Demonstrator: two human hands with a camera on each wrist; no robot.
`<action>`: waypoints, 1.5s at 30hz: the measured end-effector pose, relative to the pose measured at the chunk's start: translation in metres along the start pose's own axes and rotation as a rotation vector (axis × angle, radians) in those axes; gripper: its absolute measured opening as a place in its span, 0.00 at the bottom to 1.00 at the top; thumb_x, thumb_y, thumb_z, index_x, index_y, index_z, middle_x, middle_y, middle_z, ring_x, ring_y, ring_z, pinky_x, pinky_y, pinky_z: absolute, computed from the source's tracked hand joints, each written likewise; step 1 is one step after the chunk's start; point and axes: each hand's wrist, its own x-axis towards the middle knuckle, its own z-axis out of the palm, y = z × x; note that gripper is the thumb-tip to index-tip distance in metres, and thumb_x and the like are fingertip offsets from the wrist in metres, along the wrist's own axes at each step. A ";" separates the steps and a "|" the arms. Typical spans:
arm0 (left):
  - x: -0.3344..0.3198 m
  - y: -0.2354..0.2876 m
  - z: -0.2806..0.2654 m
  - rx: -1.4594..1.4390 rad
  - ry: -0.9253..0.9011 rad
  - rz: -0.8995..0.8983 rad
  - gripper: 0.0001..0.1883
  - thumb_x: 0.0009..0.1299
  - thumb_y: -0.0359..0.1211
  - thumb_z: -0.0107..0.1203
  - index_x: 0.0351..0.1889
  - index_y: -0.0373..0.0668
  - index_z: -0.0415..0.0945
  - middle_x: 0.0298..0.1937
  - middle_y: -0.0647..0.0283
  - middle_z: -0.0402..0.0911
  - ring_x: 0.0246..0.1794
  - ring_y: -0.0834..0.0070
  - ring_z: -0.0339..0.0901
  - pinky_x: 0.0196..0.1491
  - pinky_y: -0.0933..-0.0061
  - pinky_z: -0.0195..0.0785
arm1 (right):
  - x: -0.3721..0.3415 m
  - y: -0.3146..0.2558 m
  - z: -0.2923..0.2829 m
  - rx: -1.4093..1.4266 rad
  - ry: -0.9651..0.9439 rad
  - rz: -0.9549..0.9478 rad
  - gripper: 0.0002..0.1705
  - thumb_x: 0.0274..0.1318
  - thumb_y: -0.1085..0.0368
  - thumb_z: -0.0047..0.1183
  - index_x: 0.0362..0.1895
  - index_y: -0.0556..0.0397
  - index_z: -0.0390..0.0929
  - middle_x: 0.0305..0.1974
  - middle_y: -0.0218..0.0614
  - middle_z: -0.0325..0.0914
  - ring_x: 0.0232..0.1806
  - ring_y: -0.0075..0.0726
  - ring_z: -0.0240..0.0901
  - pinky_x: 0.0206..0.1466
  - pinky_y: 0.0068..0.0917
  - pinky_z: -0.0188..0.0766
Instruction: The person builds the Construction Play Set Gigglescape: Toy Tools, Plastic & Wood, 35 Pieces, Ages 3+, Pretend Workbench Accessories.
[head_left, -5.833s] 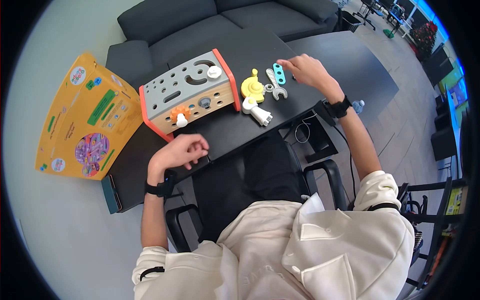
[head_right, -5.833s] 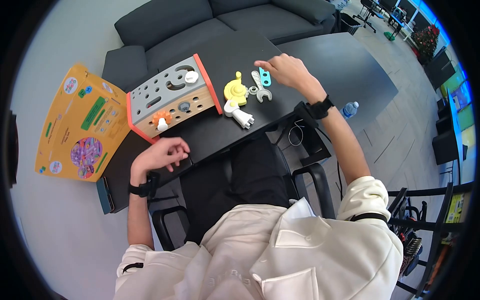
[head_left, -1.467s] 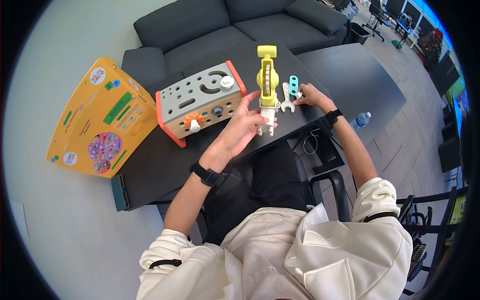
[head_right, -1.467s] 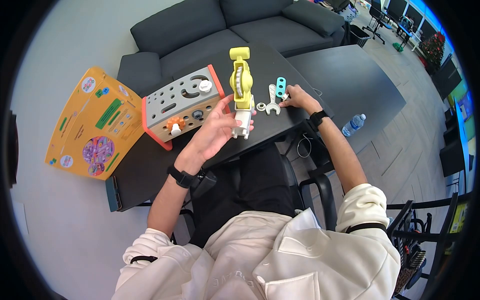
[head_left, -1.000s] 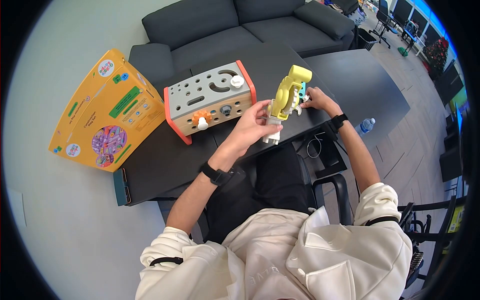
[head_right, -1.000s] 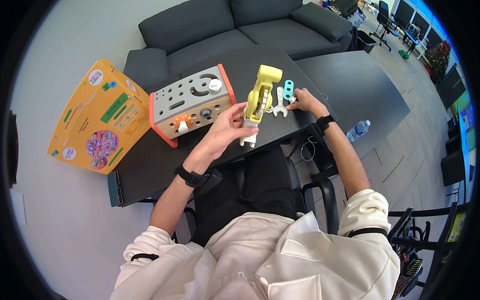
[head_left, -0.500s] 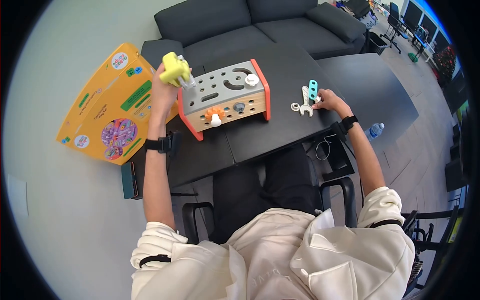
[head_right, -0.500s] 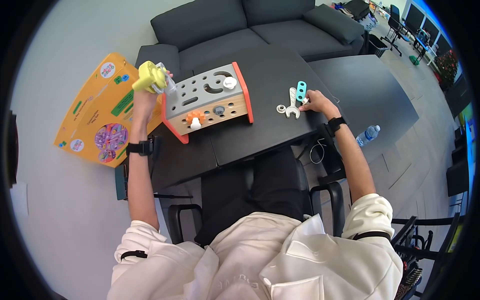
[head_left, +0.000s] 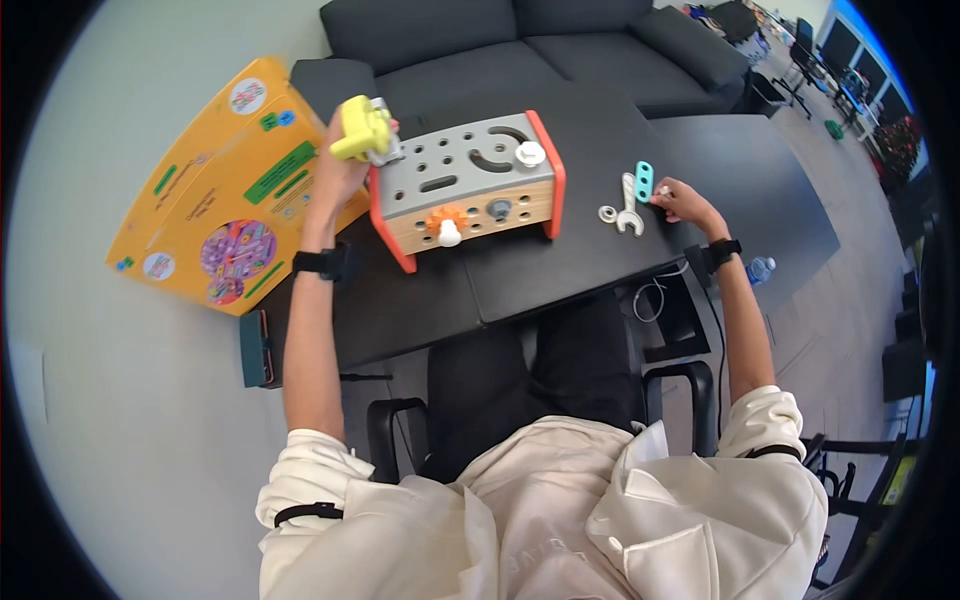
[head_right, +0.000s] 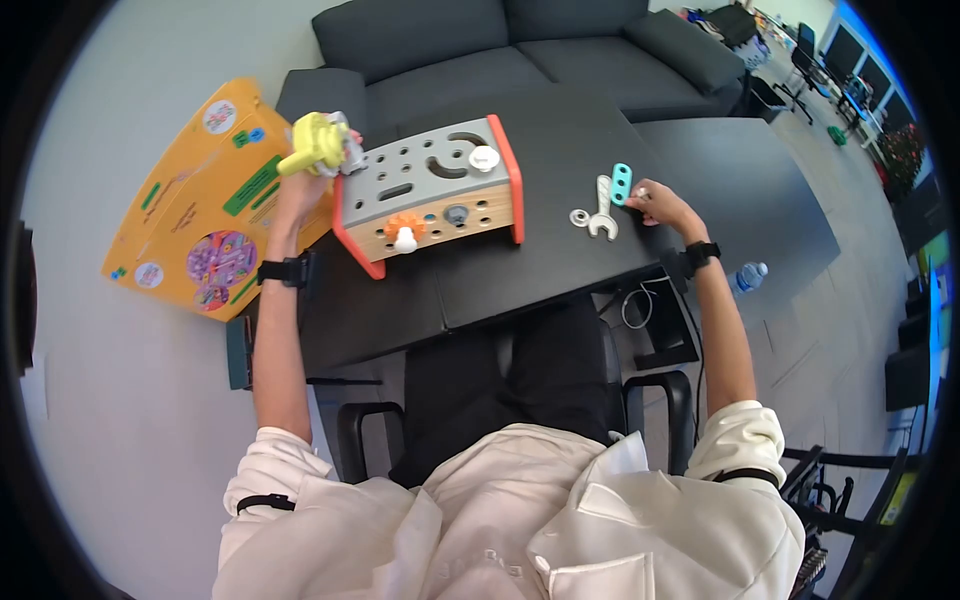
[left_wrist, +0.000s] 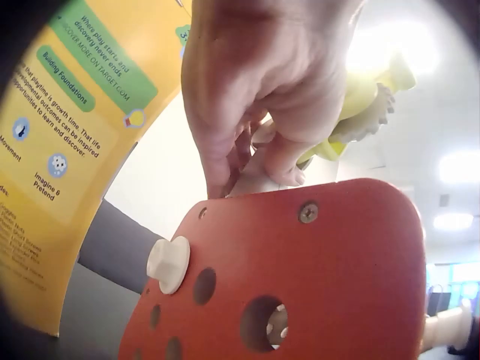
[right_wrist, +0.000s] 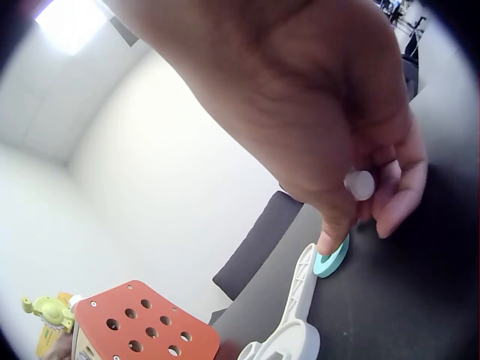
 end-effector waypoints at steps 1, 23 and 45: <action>0.002 -0.006 -0.002 0.026 -0.020 -0.015 0.19 0.76 0.20 0.51 0.63 0.39 0.66 0.54 0.57 0.84 0.56 0.69 0.83 0.60 0.67 0.77 | -0.003 0.002 -0.002 0.023 0.000 -0.024 0.20 0.65 0.53 0.65 0.49 0.54 0.76 0.37 0.31 0.76 0.34 0.23 0.74 0.34 0.24 0.79; 0.000 0.003 -0.006 0.163 -0.080 -0.146 0.11 0.78 0.25 0.52 0.57 0.38 0.76 0.53 0.59 0.87 0.52 0.72 0.83 0.56 0.68 0.77 | -0.013 0.002 -0.011 0.179 -0.122 -0.002 0.14 0.69 0.59 0.60 0.54 0.46 0.74 0.42 0.23 0.75 0.45 0.19 0.72 0.49 0.21 0.74; -0.017 -0.009 0.006 0.274 -0.034 -0.081 0.15 0.74 0.30 0.62 0.57 0.37 0.78 0.50 0.59 0.86 0.50 0.73 0.82 0.55 0.69 0.75 | -0.037 -0.050 -0.008 0.278 0.210 -0.308 0.15 0.60 0.75 0.62 0.51 0.60 0.81 0.30 0.25 0.77 0.36 0.23 0.81 0.42 0.24 0.84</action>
